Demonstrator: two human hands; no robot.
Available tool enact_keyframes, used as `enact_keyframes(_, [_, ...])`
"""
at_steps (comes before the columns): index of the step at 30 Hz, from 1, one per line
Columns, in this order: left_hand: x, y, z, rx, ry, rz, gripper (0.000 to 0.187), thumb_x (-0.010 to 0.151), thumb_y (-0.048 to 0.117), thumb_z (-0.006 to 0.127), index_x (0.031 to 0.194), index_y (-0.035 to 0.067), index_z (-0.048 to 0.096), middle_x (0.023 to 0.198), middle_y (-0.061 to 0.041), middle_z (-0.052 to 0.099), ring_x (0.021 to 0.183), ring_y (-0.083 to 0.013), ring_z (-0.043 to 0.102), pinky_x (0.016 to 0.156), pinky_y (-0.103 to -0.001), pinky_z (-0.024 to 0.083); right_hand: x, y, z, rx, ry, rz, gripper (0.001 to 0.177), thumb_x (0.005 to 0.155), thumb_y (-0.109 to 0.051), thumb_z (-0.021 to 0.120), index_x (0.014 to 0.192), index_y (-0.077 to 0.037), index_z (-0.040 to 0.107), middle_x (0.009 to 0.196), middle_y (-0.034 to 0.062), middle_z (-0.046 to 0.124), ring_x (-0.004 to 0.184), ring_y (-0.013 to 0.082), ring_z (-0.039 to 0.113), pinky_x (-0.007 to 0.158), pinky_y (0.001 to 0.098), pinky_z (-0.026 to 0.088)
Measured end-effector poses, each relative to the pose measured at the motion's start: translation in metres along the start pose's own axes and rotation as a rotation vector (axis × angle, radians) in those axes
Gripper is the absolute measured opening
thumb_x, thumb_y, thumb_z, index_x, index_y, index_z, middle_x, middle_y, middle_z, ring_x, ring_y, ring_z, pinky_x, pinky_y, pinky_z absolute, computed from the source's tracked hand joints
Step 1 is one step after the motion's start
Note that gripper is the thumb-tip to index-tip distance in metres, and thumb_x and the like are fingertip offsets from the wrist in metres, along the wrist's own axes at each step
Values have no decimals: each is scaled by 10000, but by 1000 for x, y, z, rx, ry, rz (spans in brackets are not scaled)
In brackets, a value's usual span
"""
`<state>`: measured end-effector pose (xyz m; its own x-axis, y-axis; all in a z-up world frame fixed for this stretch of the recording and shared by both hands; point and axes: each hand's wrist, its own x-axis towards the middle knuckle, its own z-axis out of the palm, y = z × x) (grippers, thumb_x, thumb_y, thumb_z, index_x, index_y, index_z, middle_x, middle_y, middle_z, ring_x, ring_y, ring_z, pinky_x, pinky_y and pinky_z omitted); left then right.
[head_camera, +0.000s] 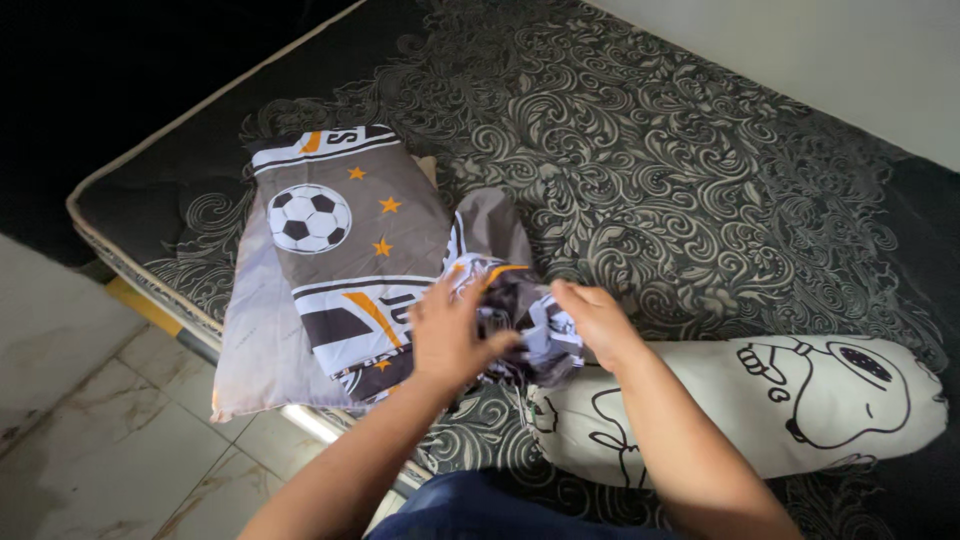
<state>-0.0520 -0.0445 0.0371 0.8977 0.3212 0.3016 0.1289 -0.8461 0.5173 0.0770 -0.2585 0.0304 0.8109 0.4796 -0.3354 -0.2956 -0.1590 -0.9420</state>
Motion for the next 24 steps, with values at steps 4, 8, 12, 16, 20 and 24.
enact_keyframes(4, [8, 5, 1, 304, -152, 77, 773, 727, 117, 728, 1437, 242, 449, 1430, -130, 487, 1219, -350, 559, 988, -583, 440, -23, -28, 7, -295, -91, -512, 362, 1100, -281, 582, 1062, 55, 712, 1052, 22, 663, 936, 94, 582, 821, 281, 486])
enact_keyframes(8, [10, -44, 4, -92, -394, -51, 541, 858, 34, 584, 1389, 125, 551, 1398, -158, 592, 1221, -386, 619, 1011, -485, 497, -53, -39, -25, 62, -497, -329, 375, 1077, -262, 592, 1206, 70, 710, 1119, 104, 682, 1007, 156, 612, 879, 318, 504])
enact_keyframes(12, [-28, -80, 7, -497, -804, 718, 406, 806, 79, 648, 1211, 88, 660, 1313, -187, 685, 1226, -367, 645, 1085, -374, 457, -22, -15, -24, 275, -457, 149, 417, 995, -364, 557, 1190, -3, 632, 1129, 144, 706, 1050, 256, 722, 891, 407, 631])
enact_keyframes(16, [-60, -74, -6, -446, -860, 947, 355, 915, 54, 658, 1224, 163, 793, 861, -90, 742, 849, -278, 704, 1215, -493, 279, 17, 56, 29, -102, 320, 432, 448, 1071, -381, 568, 1474, -213, 470, 1362, -57, 557, 1145, 251, 573, 822, 450, 469])
enact_keyframes(20, [-63, -55, -49, -833, -778, 640, 380, 685, 84, 748, 1050, 173, 808, 841, -28, 752, 858, -214, 722, 1105, -450, 429, 18, 108, 50, -69, 168, 318, 418, 1044, -342, 576, 1428, -199, 492, 1312, -38, 592, 1127, 248, 602, 847, 451, 494])
enact_keyframes(24, [-43, -47, -87, -797, -606, 541, 282, 872, 116, 777, 1150, 168, 782, 1094, -46, 789, 1017, -215, 705, 965, -341, 518, 48, 78, 36, -52, -173, 301, 389, 1018, -304, 585, 1382, -185, 515, 1262, -19, 628, 1109, 246, 631, 872, 453, 519])
